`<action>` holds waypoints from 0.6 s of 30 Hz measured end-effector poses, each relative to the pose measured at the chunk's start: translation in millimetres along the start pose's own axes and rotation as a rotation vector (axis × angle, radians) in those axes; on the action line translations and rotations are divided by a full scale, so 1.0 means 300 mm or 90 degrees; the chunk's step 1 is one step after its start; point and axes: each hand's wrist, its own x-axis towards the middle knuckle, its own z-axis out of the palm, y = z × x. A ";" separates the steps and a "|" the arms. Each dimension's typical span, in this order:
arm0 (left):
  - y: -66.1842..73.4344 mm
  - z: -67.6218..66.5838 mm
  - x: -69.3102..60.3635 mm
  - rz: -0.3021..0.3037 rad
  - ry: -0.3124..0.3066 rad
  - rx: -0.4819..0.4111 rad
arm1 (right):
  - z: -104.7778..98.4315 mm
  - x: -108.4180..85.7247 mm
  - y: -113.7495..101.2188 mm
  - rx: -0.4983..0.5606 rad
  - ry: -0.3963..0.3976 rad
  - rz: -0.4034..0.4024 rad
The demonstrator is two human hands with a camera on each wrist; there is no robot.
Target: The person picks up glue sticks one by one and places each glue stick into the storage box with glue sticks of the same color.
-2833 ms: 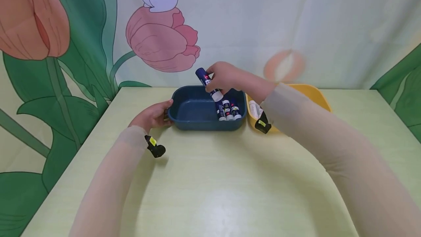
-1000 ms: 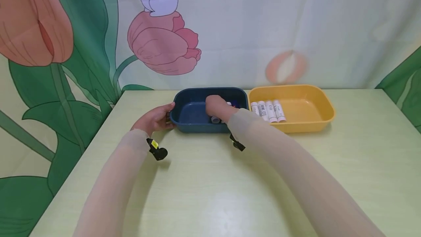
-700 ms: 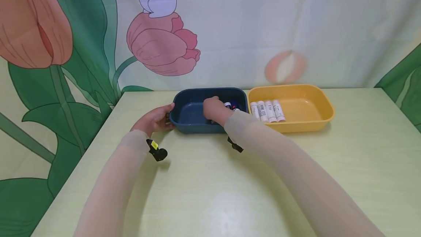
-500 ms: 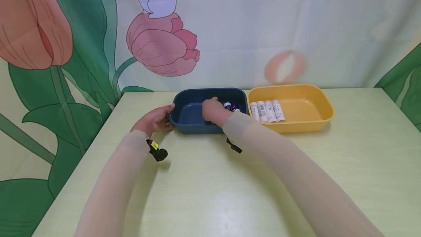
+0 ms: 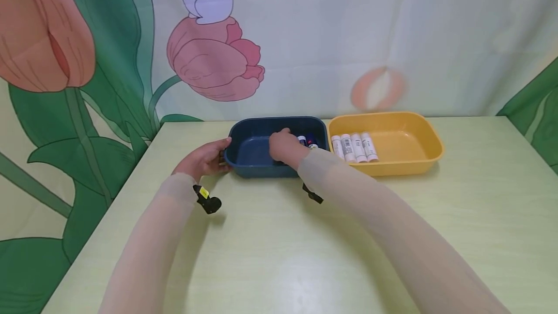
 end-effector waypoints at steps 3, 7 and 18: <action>-0.002 0.001 0.001 0.001 0.007 -0.005 | -0.009 -0.013 0.020 0.054 -0.011 0.001; -0.005 0.005 0.002 0.003 0.001 -0.003 | -0.042 -0.075 0.071 0.135 0.005 -0.009; 0.007 0.029 0.000 0.003 0.027 0.014 | -0.031 -0.362 0.345 0.322 0.159 -0.176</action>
